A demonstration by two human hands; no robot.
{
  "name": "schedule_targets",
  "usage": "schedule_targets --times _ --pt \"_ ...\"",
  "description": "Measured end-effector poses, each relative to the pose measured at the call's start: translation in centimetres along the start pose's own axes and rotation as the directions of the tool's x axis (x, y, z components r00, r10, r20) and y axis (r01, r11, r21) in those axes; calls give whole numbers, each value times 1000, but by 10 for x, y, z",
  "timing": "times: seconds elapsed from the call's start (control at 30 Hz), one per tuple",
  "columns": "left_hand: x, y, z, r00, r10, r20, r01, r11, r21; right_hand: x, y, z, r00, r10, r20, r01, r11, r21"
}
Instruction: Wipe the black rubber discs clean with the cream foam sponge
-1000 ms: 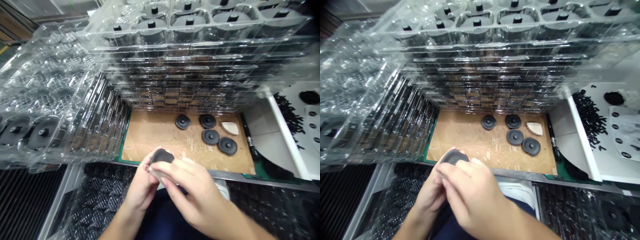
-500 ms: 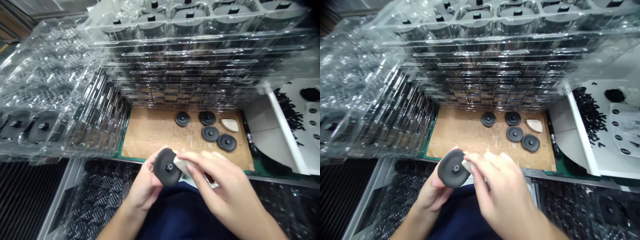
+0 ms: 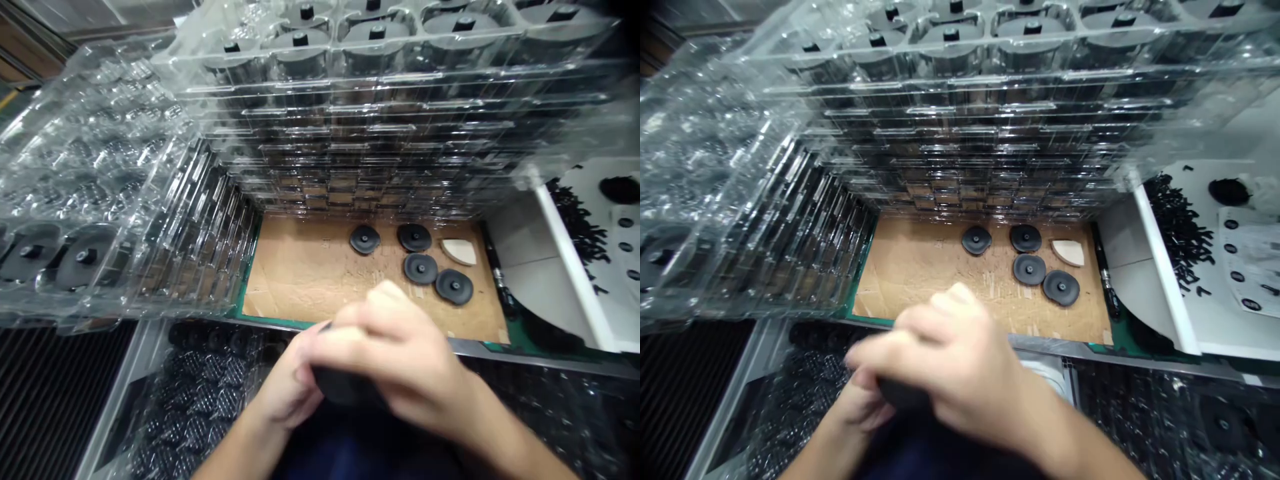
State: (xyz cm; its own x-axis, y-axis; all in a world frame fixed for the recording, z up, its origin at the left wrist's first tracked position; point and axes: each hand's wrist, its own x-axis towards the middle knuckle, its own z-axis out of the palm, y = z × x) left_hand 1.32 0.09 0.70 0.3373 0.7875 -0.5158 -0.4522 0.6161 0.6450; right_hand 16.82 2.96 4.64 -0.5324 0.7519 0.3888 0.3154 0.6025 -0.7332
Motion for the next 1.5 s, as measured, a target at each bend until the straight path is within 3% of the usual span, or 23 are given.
schedule_targets --times 0.1,0.17,0.23,0.3,0.37,0.47,0.67,0.73,0.8,0.83,0.9,0.93,1.0,1.07,1.13,1.27,1.33,1.5 --pt "-1 -3 -3 993 -27 111 50 977 -207 -1 36 4 948 289 -135 -275 955 112" --pt "-2 -3 -4 990 -22 142 67 944 -324 -5 66 17 897 439 -60 -426 891 155" --pt "-3 -3 -5 991 -21 134 68 932 -357 -13 90 39 873 487 23 -485 862 145" --pt "-3 -2 -8 992 -31 122 75 924 -374 -24 104 62 856 516 -12 -511 850 127" --pt "-3 -2 -12 991 -35 131 84 917 -391 -33 106 76 825 555 -104 -543 831 126" --pt "-1 -2 -19 983 -28 179 101 907 -409 -39 90 75 796 575 -188 -553 818 157" --pt "3 1 -27 965 33 258 79 908 -410 -44 59 59 832 545 -106 -520 831 197" --pt "2 0 -29 966 124 227 -45 944 -327 -46 59 62 831 548 -93 -526 829 191" --pt "1 -3 -34 941 300 158 -288 953 -93 -47 61 65 825 554 -110 -530 827 186" --pt "0 -4 -36 903 406 140 -420 904 84 -47 62 65 820 557 -131 -532 826 185" --pt "-1 -5 -40 798 573 186 -592 689 417 -45 62 61 802 568 -186 -539 822 183" --pt "-1 -4 -42 758 612 228 -625 578 525 -44 61 58 792 571 -216 -543 820 179" --pt "-1 -3 -43 732 620 282 -630 461 625 -43 55 50 777 572 -262 -541 820 185" --pt "-1 -1 -44 750 600 278 -608 459 648 -41 45 43 778 565 -273 -508 823 254" --pt "-1 0 -44 771 582 260 -585 484 651 -40 35 39 785 582 -213 -485 791 374" --pt "-1 3 -43 822 528 212 -529 571 628 -32 23 35 744 660 102 -603 599 527" --pt "-2 5 -42 862 471 190 -481 639 600 -27 23 32 732 635 247 -634 502 588" --pt "-3 4 -44 920 329 212 -392 766 510 -23 23 26 714 570 407 -651 325 686"
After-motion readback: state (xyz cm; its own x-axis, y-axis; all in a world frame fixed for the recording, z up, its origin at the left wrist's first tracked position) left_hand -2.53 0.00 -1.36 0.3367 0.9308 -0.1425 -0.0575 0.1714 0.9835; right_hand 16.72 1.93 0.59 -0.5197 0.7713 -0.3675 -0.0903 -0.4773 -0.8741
